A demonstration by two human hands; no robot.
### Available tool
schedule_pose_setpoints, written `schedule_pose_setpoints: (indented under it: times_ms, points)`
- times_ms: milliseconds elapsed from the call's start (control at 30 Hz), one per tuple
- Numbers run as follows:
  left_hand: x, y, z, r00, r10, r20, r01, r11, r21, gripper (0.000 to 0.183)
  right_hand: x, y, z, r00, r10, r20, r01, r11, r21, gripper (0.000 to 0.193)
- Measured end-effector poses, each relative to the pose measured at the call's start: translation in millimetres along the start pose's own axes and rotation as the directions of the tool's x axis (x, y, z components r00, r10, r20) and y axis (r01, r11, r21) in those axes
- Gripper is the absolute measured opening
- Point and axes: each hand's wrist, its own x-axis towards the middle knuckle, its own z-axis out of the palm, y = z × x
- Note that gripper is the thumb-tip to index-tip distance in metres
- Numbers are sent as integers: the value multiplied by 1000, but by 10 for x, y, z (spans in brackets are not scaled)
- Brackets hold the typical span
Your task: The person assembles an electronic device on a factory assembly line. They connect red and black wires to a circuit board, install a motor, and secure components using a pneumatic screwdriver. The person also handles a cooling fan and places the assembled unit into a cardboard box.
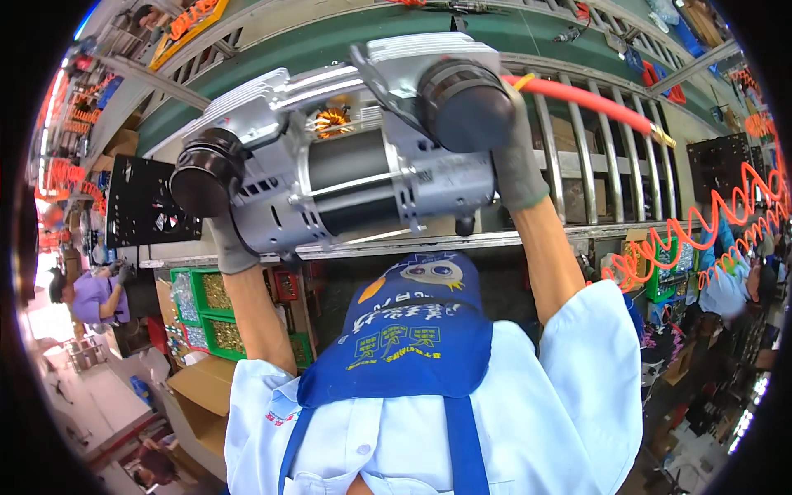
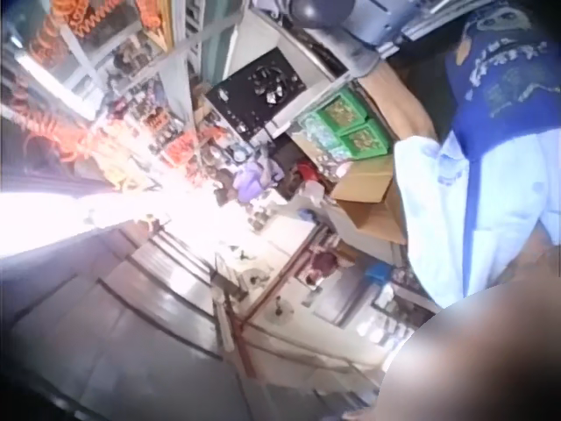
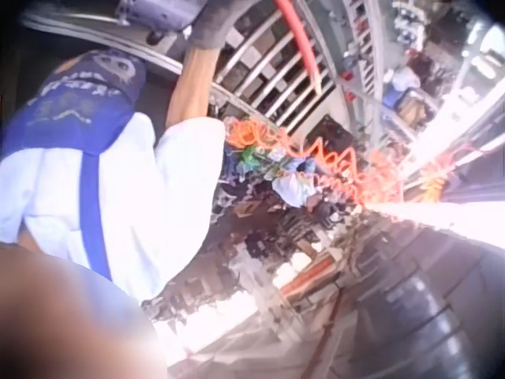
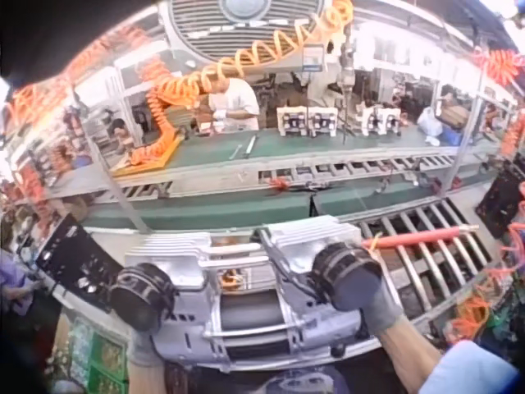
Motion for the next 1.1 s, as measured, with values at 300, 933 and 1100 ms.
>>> schedule_pose_setpoints:
  times_ms: [300, 933, 1100]
  points:
    - [1515, -350, 39, 968, -252, 15, 252, 966, -61, 61, 1277, 984, 73, 967, 214, -141, -231, 967, -111, 35]
    - [1727, -1201, -265, 790, -609, -75, 612, 791, 18, 45, 1112, 1808, -157, 599, 685, -414, -684, 707, 179, 43]
    - [1658, -1196, -317, 772, -626, -108, 620, 779, -89, 45, 1008, 1890, -255, 713, 574, -402, -619, 785, 22, 52]
